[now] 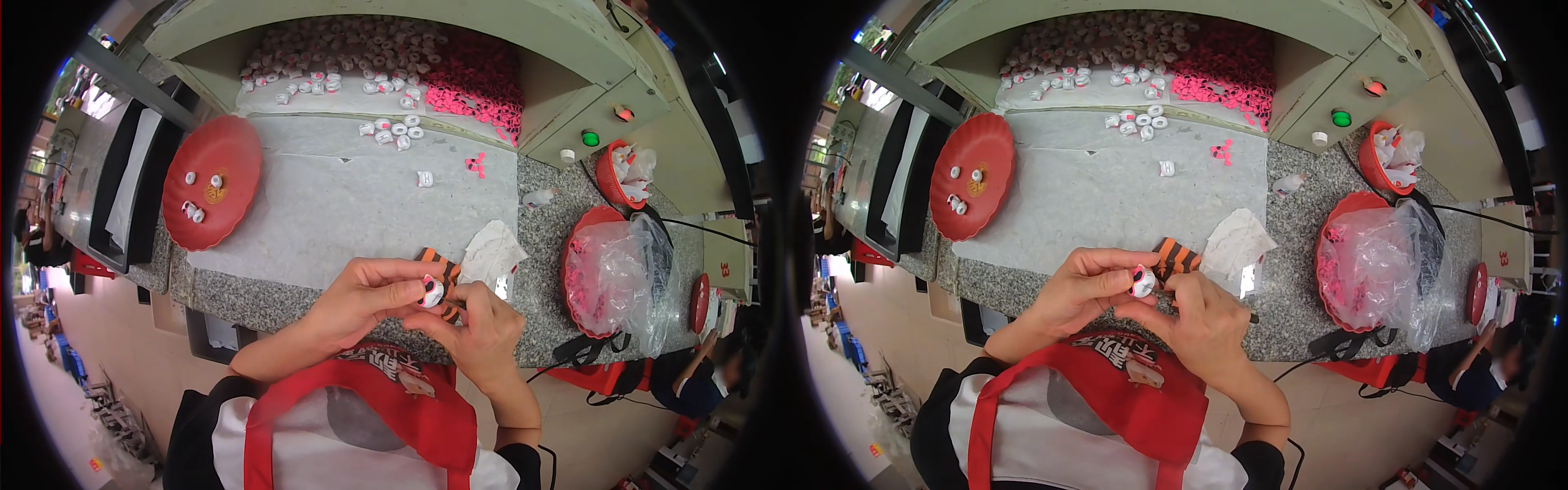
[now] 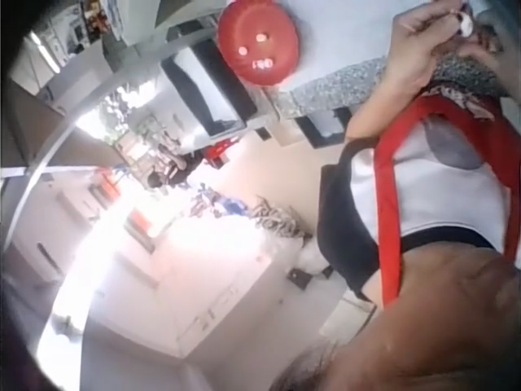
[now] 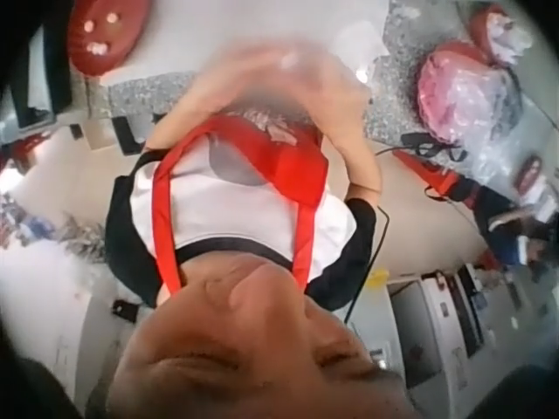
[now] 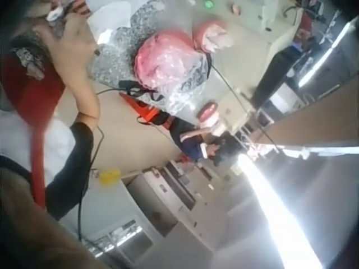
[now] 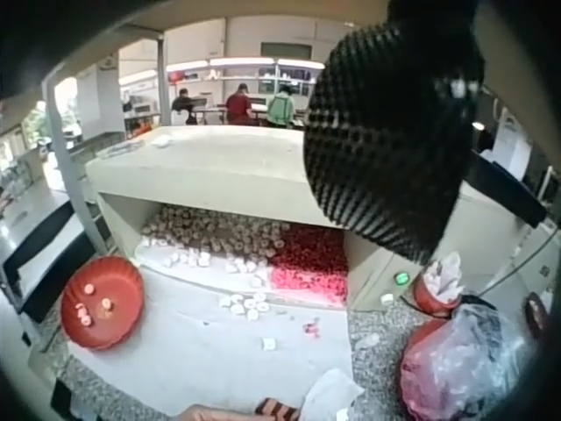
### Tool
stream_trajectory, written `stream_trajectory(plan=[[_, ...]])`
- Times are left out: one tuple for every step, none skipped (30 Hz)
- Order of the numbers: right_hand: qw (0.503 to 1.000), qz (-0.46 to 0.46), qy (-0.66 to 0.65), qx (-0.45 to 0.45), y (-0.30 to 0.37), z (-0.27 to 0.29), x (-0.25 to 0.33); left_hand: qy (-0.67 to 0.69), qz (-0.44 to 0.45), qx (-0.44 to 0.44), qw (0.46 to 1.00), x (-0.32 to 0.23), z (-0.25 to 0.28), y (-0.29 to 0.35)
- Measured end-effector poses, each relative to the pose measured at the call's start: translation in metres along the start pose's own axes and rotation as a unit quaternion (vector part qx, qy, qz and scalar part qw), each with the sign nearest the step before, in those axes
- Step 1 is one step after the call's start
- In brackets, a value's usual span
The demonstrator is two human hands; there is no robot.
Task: Gluing small pink bows onto cat-shaped plastic figurines at a factory workbench.
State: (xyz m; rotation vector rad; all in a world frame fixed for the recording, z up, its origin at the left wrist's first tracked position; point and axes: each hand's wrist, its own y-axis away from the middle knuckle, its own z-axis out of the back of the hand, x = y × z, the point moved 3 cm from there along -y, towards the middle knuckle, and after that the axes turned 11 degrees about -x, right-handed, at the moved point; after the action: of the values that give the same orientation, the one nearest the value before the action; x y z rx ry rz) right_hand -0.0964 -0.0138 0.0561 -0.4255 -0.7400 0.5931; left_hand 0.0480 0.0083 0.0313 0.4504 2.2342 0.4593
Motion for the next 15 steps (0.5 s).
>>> stream_trajectory(plan=[[1.000,-0.001,0.010,0.002,0.0000,-0.0004,0.0002,0.003,-0.003,-0.003,1.000,0.0002,0.0002,-0.0004],[1.000,-0.002,0.020,0.003,0.0002,-0.0006,0.0004,0.005,-0.007,-0.005,1.000,0.0001,0.0003,-0.0009],[1.000,-0.002,0.020,0.003,0.0007,-0.0013,0.0003,0.005,-0.006,-0.005,1.000,0.0000,0.0001,-0.0009],[1.000,0.001,0.023,-0.002,0.0017,-0.0021,0.0000,0.003,-0.008,-0.006,1.000,-0.0005,-0.0003,-0.0007],[1.000,0.004,0.027,-0.007,0.0025,-0.0026,0.0000,0.002,-0.010,-0.006,1.000,-0.0009,-0.0007,-0.0006],[1.000,0.003,0.027,-0.008,0.0028,-0.0033,-0.0004,0.001,-0.009,-0.006,1.000,-0.0013,-0.0007,-0.0007],[0.999,0.007,0.039,-0.008,0.0031,-0.0039,-0.0005,-0.002,-0.012,-0.005,1.000,-0.0018,-0.0005,-0.0006],[0.999,0.011,0.050,-0.009,0.0035,-0.0045,-0.0007,-0.005,-0.014,-0.004,1.000,-0.0020,-0.0006,-0.0007],[0.999,0.010,0.052,-0.011,0.0046,-0.0049,-0.0010,-0.006,-0.013,-0.002,1.000,-0.0014,-0.0009,-0.0012],[0.999,0.020,0.050,-0.007,0.0062,-0.0057,-0.0007,0.005,-0.009,-0.011,1.000,-0.0002,-0.0002,-0.0021],[0.998,0.031,0.048,-0.004,0.0071,-0.0060,-0.0003,0.016,-0.005,-0.020,1.000,0.0006,0.0004,-0.0031],[0.998,0.029,0.049,-0.004,0.0059,-0.0051,0.0001,0.015,-0.004,-0.019,1.000,0.0011,0.0008,-0.0030],[0.998,0.024,0.050,-0.023,0.0028,-0.0025,0.0006,0.015,-0.002,-0.009,1.000,0.0012,0.0014,-0.0026],[0.998,0.018,0.050,-0.041,0.0008,-0.0008,0.0003,0.016,0.001,0.002,1.000,0.0014,0.0015,-0.0023],[0.998,0.017,0.051,-0.041,0.0003,-0.0012,0.0000,0.015,0.002,0.002,1.000,0.0013,0.0018,-0.0022]])
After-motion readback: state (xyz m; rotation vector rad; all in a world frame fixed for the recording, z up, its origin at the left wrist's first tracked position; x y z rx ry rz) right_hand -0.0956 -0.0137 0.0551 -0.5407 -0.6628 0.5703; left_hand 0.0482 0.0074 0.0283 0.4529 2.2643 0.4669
